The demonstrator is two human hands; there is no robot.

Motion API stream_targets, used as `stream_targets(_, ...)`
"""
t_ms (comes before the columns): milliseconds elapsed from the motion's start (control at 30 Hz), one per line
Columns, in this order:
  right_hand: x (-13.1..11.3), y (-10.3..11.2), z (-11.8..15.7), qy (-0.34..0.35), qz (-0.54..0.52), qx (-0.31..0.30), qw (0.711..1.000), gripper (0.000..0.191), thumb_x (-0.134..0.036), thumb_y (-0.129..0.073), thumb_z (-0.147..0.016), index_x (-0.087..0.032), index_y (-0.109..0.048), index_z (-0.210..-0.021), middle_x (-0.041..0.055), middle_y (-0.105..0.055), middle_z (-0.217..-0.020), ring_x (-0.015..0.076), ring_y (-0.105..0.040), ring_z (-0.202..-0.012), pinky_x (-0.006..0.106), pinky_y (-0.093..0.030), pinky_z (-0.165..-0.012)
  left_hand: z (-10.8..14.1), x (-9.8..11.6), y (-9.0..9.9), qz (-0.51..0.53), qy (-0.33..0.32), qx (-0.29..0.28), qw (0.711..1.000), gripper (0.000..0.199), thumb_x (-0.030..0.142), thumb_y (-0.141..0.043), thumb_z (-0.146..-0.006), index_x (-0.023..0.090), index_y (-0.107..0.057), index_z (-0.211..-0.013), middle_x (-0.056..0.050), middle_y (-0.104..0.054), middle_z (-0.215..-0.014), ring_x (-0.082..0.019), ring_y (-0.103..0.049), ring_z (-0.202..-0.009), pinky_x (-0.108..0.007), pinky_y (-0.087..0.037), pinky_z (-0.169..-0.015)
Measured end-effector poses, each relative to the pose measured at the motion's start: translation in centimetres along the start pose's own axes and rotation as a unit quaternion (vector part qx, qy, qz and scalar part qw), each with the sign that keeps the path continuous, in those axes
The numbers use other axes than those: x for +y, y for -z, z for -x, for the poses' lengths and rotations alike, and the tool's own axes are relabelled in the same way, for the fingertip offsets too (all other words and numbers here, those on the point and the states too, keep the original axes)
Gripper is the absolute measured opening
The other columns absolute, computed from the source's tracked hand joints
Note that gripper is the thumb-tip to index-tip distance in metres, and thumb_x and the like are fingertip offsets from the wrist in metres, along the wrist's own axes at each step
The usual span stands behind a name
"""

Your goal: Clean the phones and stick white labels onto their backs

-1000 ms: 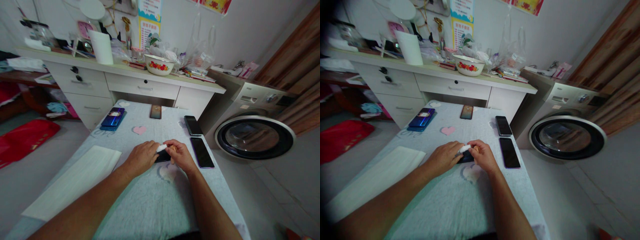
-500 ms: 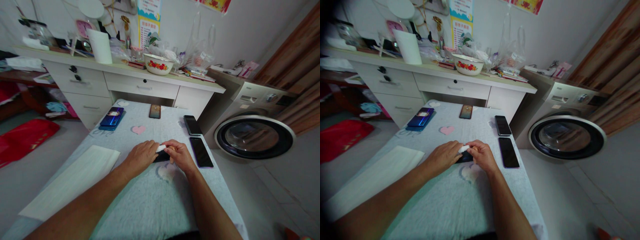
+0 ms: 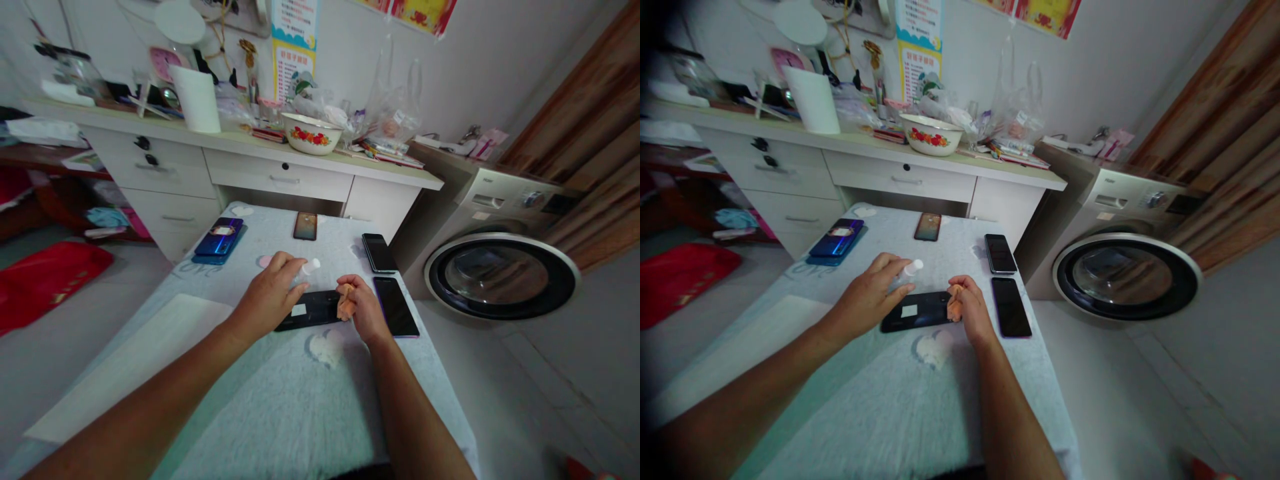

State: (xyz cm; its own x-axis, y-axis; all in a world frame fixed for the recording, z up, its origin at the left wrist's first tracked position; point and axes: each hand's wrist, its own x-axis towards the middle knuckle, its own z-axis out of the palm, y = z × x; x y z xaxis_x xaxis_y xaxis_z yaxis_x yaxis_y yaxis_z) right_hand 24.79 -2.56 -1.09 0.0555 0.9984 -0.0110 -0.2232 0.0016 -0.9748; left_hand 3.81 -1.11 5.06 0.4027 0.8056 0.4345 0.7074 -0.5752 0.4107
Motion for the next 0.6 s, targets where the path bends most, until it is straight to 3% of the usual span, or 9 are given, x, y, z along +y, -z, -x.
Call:
stream_targets(100,0.3,0.0,0.0,0.002,0.032,-0.005,0.999,0.016,-0.031,-0.055,-0.077,-0.019,-0.054,-0.088,-0.0071,-0.049,-0.054,0.0073,-0.041,-0.04,0.018,-0.03,-0.037,-1.2,0.4,0.9,-0.008,-0.012,0.012,1.0,0.027,0.029,-0.058,-0.086,0.022,-0.056,-0.112,-0.004,-0.057,-0.105,-0.022,-0.053,-0.1,-0.036,-0.042,-0.089)
stream_targets(300,0.1,0.0,0.1,0.022,0.057,-0.009,0.998,0.023,-0.036,-0.061,-0.078,-0.018,-0.054,-0.091,-0.0065,-0.052,-0.058,0.0053,-0.04,-0.04,0.016,-0.027,-0.036,-4.2,1.1,1.3,0.01,0.002,0.021,1.0,0.029,0.031,-0.063,-0.082,0.022,-0.06,-0.108,-0.003,-0.061,-0.103,-0.023,-0.052,-0.099,-0.038,-0.039,-0.09)
stream_targets(467,0.0,-0.1,0.2,0.027,0.058,-0.009,0.998,0.024,-0.04,-0.062,-0.08,-0.018,-0.056,-0.088,-0.0057,-0.052,-0.058,0.0054,-0.041,-0.042,0.016,-0.028,-0.038,-7.1,0.7,-0.9,0.102,0.041,0.019,0.994,0.021,0.03,-0.067,-0.075,0.017,-0.064,-0.091,-0.003,-0.057,-0.089,-0.02,-0.056,-0.085,-0.033,-0.044,-0.078)
stream_targets(600,-0.1,-0.1,0.2,0.044,0.04,0.019,0.998,0.025,-0.041,-0.063,-0.079,-0.019,-0.058,-0.087,-0.0053,-0.052,-0.061,0.0061,-0.045,-0.045,0.017,-0.034,-0.042,-9.7,-0.2,-4.0,0.162,0.045,0.023,0.985,0.021,0.025,-0.068,-0.072,0.016,-0.065,-0.092,-0.003,-0.059,-0.09,-0.018,-0.056,-0.083,-0.03,-0.044,-0.076)
